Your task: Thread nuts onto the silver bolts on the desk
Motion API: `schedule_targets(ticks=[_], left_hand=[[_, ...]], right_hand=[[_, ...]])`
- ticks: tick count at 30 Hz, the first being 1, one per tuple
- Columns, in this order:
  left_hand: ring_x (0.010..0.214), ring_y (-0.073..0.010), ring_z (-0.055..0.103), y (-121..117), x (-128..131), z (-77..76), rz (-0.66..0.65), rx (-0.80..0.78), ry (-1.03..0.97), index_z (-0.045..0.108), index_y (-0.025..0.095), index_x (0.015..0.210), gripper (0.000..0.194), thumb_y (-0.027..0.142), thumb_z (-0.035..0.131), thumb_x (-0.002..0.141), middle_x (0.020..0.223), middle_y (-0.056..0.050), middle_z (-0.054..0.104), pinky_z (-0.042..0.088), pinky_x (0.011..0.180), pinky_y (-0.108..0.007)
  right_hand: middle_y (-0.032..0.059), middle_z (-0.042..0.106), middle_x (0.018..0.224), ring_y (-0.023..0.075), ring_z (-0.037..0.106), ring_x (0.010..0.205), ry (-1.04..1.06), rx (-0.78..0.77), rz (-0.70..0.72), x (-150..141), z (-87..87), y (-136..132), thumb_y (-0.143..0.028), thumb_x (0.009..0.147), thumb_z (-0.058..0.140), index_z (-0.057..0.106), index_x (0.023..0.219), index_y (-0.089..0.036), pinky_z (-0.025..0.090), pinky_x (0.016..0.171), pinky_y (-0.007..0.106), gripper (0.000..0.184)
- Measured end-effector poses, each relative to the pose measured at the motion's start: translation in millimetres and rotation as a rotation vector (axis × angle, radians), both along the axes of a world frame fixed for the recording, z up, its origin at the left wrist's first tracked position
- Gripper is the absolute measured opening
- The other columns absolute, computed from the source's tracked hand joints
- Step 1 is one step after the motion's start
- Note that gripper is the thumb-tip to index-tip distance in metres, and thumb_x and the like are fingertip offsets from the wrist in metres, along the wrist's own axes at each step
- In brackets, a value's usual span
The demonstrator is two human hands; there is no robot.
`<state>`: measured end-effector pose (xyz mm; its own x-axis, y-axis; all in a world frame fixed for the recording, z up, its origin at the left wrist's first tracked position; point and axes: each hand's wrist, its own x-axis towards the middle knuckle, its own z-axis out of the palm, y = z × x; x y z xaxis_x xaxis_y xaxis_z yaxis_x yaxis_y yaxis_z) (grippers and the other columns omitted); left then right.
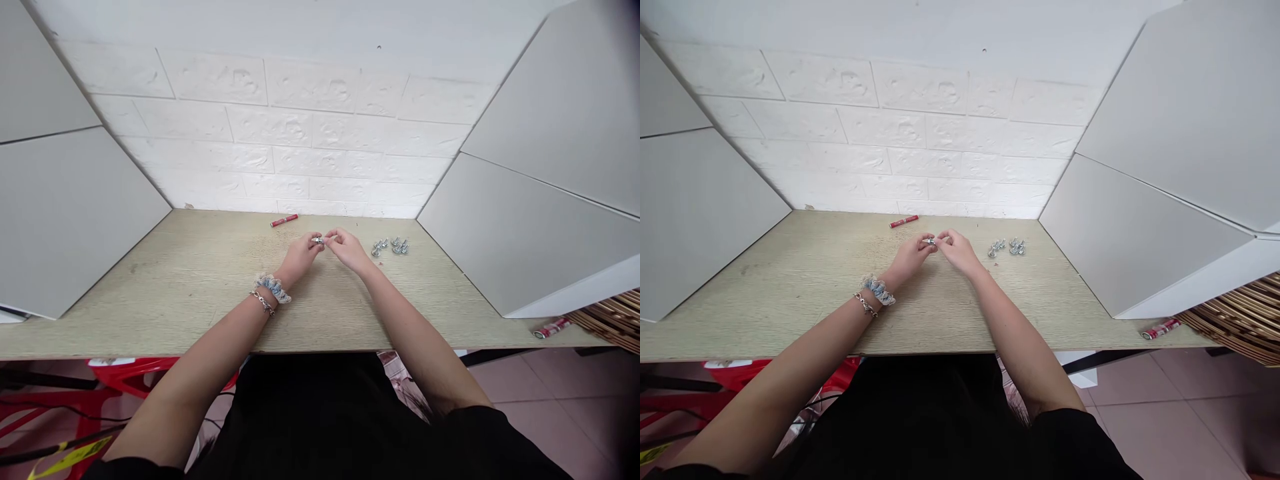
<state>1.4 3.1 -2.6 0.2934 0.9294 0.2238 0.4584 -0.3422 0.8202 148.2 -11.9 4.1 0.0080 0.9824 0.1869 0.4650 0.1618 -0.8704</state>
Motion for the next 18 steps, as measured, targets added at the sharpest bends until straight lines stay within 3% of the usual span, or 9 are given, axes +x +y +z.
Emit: schedule_targets(ticks=[3, 7, 12, 16, 18], left_hand=[[0.087, -0.0168, 0.064, 0.3, -0.2, 0.2, -0.001, -0.004, 0.001, 0.056, 0.018, 0.109, 0.030, 0.023, 0.056, 0.079, 0.089, -0.004, 0.069, 0.046, 0.082, -0.028], [0.092, -0.0163, 0.063, -1.1, 0.7, 1.2, -0.032, -0.013, -0.038, 0.055, 0.018, 0.109, 0.030, 0.022, 0.055, 0.079, 0.091, -0.004, 0.069, 0.045, 0.084, -0.027], [0.086, -0.0172, 0.064, -1.0, 0.3, 2.1, -0.014, 0.002, -0.022, 0.056, 0.017, 0.109, 0.030, 0.022, 0.055, 0.080, 0.088, -0.003, 0.069, 0.045, 0.080, -0.028], [0.092, -0.0176, 0.063, -1.6, -0.4, 2.9, -0.067, -0.018, -0.077, 0.055, 0.017, 0.107, 0.028, 0.024, 0.054, 0.080, 0.090, -0.004, 0.069, 0.045, 0.082, -0.028], [0.092, -0.0179, 0.063, -1.8, -0.6, 3.2, -0.061, -0.007, -0.071, 0.056, 0.017, 0.106, 0.027, 0.023, 0.055, 0.080, 0.090, -0.004, 0.069, 0.044, 0.082, -0.028]], right_hand=[[-0.0040, 0.052, 0.059, 0.0101, 0.044, 0.053, -0.026, -0.018, 0.036, -1.9, -0.6, -1.0, -0.041, 0.077, 0.049, 0.056, 0.081, -0.019, 0.033, 0.054, 0.023, 0.023], [-0.0030, 0.047, 0.053, 0.0105, 0.042, 0.048, 0.007, -0.047, -0.022, -3.0, -1.2, -1.0, -0.047, 0.085, 0.031, 0.052, 0.072, -0.018, 0.033, 0.051, 0.024, 0.038], [-0.0041, 0.053, 0.061, 0.0096, 0.043, 0.053, -0.010, -0.009, 0.054, -2.3, -2.7, -0.5, -0.045, 0.078, 0.047, 0.054, 0.083, -0.019, 0.033, 0.053, 0.022, 0.028], [-0.0005, 0.051, 0.057, 0.0119, 0.046, 0.056, -0.048, -0.003, -0.008, -0.9, -3.4, 0.3, -0.051, 0.084, 0.031, 0.055, 0.066, -0.017, 0.034, 0.057, 0.024, 0.046], [-0.0010, 0.050, 0.056, 0.0122, 0.046, 0.056, -0.055, 0.003, -0.034, -0.6, -3.1, 0.3, -0.052, 0.083, 0.034, 0.057, 0.069, -0.017, 0.033, 0.056, 0.024, 0.045]])
